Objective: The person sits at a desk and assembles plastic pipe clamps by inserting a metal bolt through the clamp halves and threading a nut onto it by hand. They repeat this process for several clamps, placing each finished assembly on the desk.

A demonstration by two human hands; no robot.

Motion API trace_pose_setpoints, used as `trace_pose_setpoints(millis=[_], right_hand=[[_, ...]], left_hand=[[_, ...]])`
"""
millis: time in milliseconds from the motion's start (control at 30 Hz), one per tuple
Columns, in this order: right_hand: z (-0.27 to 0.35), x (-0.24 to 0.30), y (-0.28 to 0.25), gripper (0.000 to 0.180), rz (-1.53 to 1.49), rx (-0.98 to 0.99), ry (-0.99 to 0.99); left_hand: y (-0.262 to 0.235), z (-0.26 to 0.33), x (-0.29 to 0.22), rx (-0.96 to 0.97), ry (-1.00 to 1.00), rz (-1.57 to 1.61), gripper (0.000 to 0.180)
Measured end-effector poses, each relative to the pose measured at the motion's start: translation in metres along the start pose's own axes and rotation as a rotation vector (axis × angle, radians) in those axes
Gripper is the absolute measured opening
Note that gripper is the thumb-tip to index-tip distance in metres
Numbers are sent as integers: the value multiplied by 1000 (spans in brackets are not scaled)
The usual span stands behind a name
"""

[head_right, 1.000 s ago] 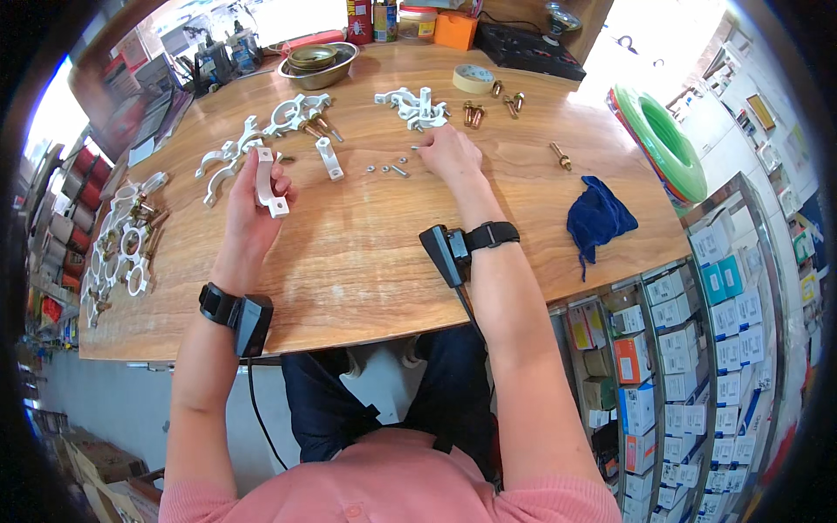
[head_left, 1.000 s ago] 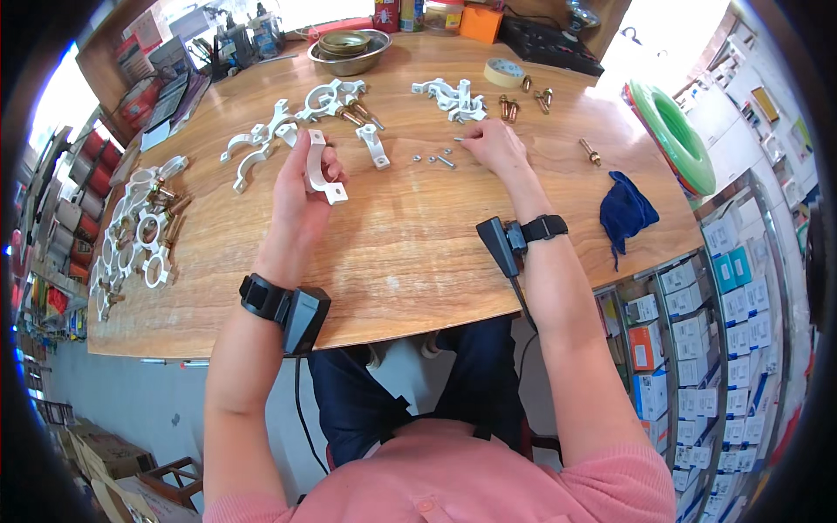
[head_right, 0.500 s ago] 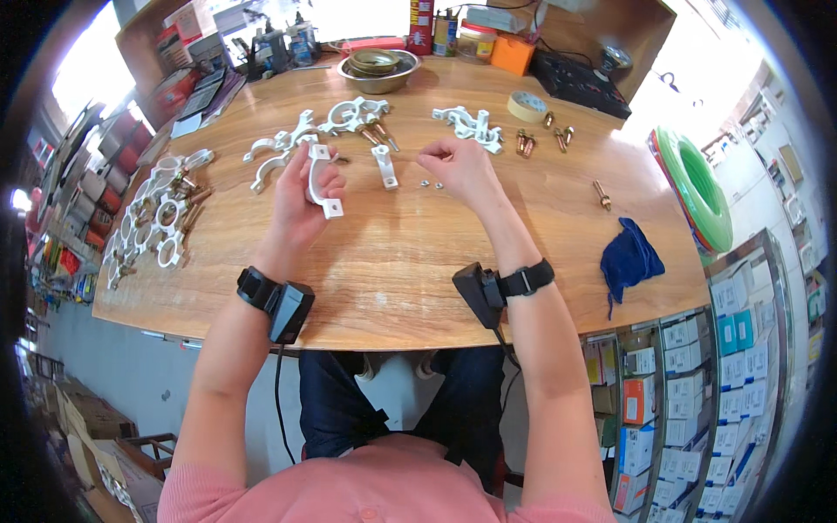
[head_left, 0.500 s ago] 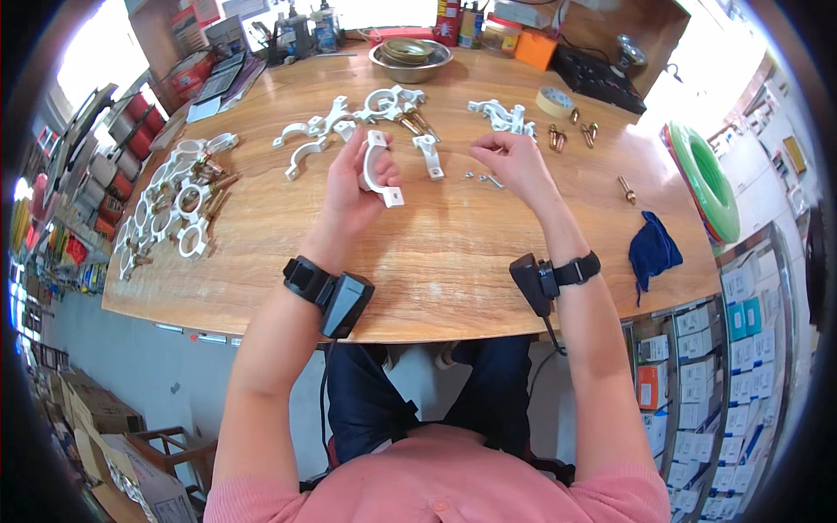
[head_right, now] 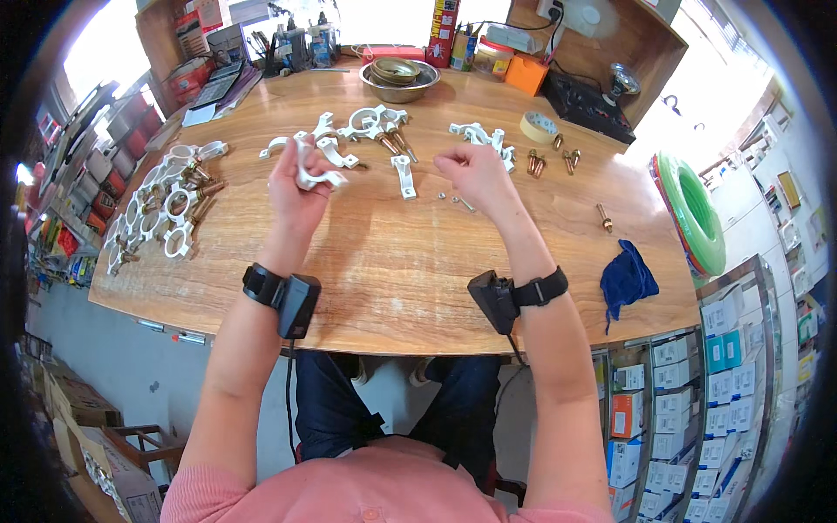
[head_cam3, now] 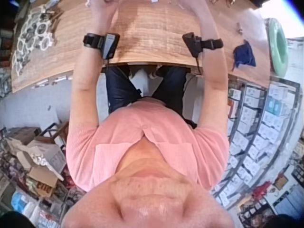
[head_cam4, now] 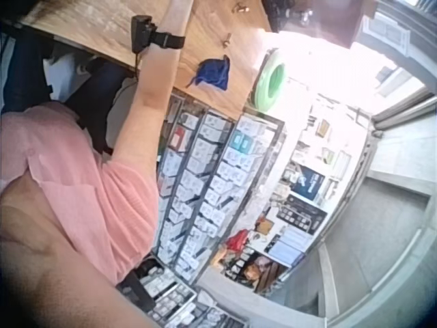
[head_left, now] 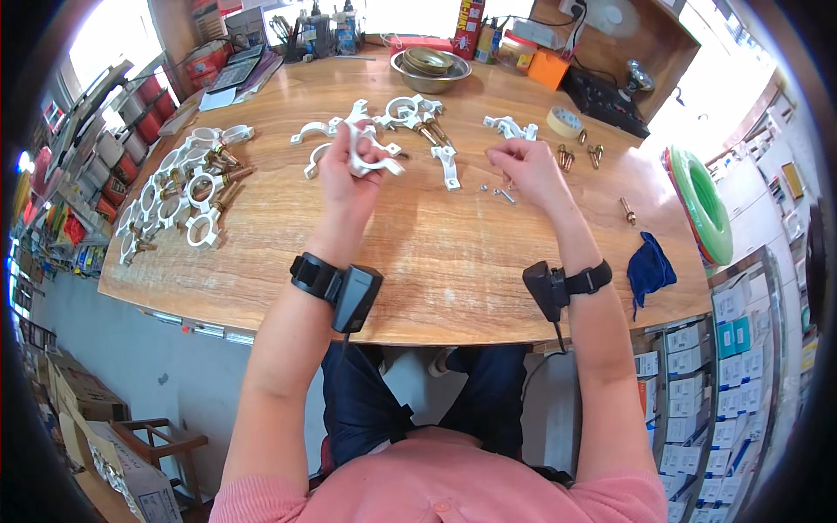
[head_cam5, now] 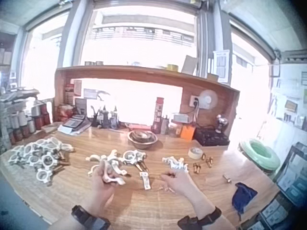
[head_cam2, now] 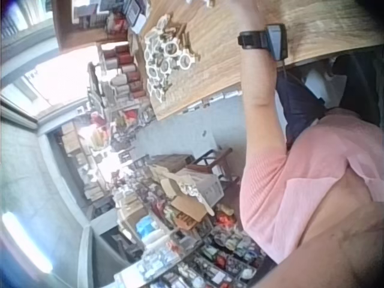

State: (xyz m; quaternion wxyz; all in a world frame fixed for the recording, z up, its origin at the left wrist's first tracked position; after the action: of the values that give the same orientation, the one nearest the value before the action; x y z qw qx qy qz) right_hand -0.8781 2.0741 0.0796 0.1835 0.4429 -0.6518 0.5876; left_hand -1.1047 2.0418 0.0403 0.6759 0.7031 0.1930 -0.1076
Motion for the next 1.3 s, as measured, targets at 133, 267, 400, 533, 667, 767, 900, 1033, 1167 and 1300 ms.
trace_pose_setpoints(millis=[133,267,400,533,667,767,900,1033,1167,1300], right_hand=[[-14,39,-6,23,-53,-1,-27],[-32,48,15,26,192,35,-261],[-34,15,65,30,691,75,-117],[-37,-9,58,30,632,25,-166],[-41,-30,-27,34,498,-134,100],[-24,-82,-92,38,584,-81,282],[5,-119,-105,38,654,-45,365],[20,-99,-90,35,765,9,384],[13,-30,-72,32,800,-86,34],[-9,33,-11,33,558,199,-192]], left_hand=[[-13,-9,-30,151,4,394,27],[-12,-11,-35,230,14,402,26],[-12,-9,-28,218,14,345,25],[-16,-13,-24,303,-71,381,26],[-14,-8,-25,213,-57,303,25],[-6,-12,-19,238,-60,244,28],[-7,-11,-16,230,-65,240,29],[-15,-8,-22,151,-39,180,30],[-9,-7,-31,325,-128,329,28],[-6,-7,-40,420,-125,424,29]])
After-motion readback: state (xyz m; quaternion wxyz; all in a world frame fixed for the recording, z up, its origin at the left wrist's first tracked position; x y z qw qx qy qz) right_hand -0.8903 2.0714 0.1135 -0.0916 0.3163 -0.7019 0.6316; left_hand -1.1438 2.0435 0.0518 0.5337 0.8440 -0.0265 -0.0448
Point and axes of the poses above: each hand's wrist, its own z-axis away from the middle knuckle, its own y-axis out of the palm, x = y × z, the point moved 4 cm from there along -z, towards the middle knuckle, and after that the axes turned 4 degrees about -y, right-handed, at the moved point
